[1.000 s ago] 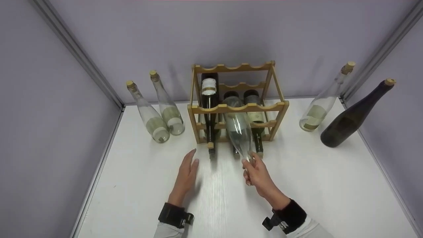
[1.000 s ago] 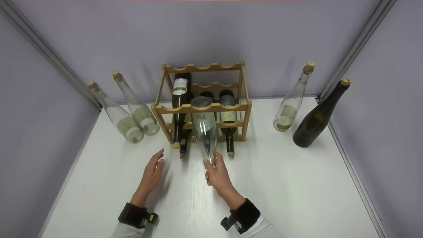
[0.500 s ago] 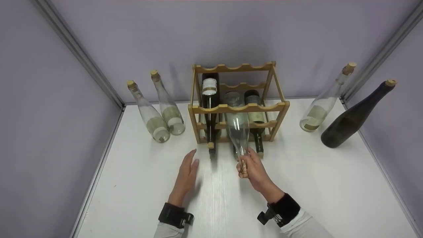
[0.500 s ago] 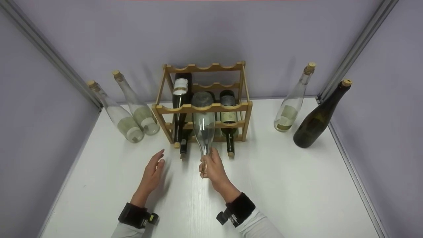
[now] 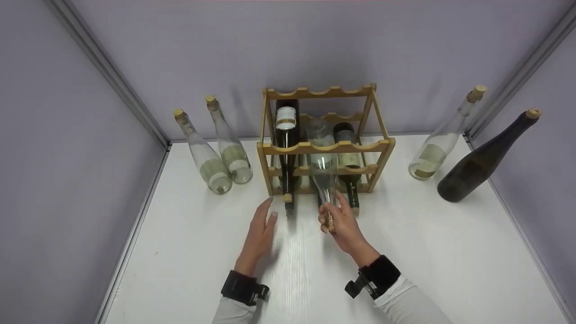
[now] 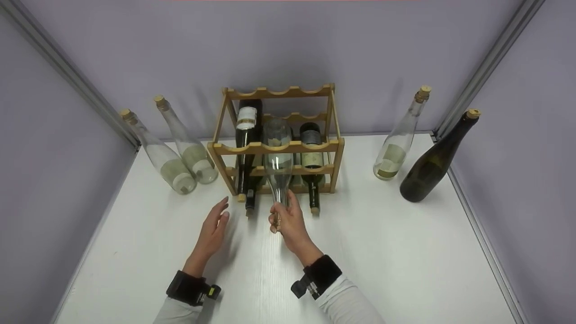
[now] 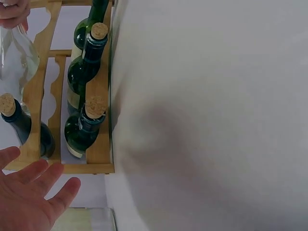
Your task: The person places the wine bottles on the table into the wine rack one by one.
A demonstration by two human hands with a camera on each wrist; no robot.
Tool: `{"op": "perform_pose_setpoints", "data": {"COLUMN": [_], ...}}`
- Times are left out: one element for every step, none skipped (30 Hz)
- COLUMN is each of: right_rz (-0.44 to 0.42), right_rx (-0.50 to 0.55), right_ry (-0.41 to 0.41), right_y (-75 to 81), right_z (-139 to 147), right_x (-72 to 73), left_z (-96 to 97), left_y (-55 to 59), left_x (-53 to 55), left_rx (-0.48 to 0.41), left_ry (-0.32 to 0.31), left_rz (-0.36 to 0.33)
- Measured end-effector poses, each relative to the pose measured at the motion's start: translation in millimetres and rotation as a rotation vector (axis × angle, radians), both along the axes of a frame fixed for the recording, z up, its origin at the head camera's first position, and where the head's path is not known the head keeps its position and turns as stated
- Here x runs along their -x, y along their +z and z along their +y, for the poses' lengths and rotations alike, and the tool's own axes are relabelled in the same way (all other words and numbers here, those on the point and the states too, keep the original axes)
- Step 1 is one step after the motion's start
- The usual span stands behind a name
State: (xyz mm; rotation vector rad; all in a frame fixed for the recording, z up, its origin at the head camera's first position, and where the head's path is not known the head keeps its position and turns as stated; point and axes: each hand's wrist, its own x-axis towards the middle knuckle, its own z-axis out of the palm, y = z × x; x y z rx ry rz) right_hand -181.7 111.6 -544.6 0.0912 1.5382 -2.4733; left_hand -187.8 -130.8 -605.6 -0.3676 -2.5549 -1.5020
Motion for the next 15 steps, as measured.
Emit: {"op": "perform_pose_setpoints", "data": {"right_rz": [-0.004, -0.007, -0.011, -0.013, -0.012, -0.011, -0.008, -0.005, 0.000, 0.006, 0.011, 0.014, 0.019, 0.022, 0.027], "right_rx": [-0.004, -0.007, -0.011, -0.017, -0.020, -0.024, -0.024, -0.022, -0.023, -0.022, -0.020, -0.018, -0.016, -0.018, -0.020], "right_ry": [-0.006, -0.011, -0.018, -0.024, -0.031, -0.038, -0.044, -0.049, -0.052, -0.054, -0.056, -0.057, -0.059, -0.059, -0.061], "right_y": [-0.6, -0.8, -1.2, -1.5, -1.5, -1.6, -1.4, -1.3, -1.3, -1.1, -0.9, -0.8, -0.5, -0.1, 0.2], "right_z": [-0.9, -1.8, -2.5, -3.3, -4.1, -4.8, -5.6, -6.3, -7.0, -7.7, -8.4, -9.0, -9.7, -10.1, -10.6], "right_x": [0.9, 1.7, 2.7, 3.9, 5.2, 6.5, 7.9, 9.4, 11.1, 12.9, 14.9, 16.9, 19.1, 21.1, 23.6], "left_z": [1.1, 2.2, 3.3, 4.5, 5.5, 6.5, 7.5, 8.4, 9.4, 10.1, 10.7, 11.2, 11.6, 11.9, 12.2], "left_y": [1.1, 2.3, 3.6, 5.0, 6.3, 7.7, 9.3, 11.0, 12.5, 14.1, 15.6, 17.0, 18.2, 19.2, 20.2], "left_x": [0.3, 0.6, 0.8, 1.1, 1.3, 1.4, 1.7, 2.1, 2.4, 2.7, 3.0, 3.4, 3.9, 4.3, 4.9], "left_rx": [-0.002, -0.004, -0.004, -0.006, -0.006, -0.008, -0.007, -0.006, -0.005, -0.004, -0.002, 0.003, 0.007, 0.011, 0.014], "left_ry": [-0.003, -0.006, -0.010, -0.013, -0.016, -0.016, -0.016, -0.016, -0.018, -0.019, -0.020, -0.019, -0.021, -0.023, -0.025], "left_rz": [0.003, 0.005, 0.005, 0.007, 0.009, 0.010, 0.011, 0.012, 0.017, 0.022, 0.025, 0.028, 0.033, 0.038, 0.043]}}
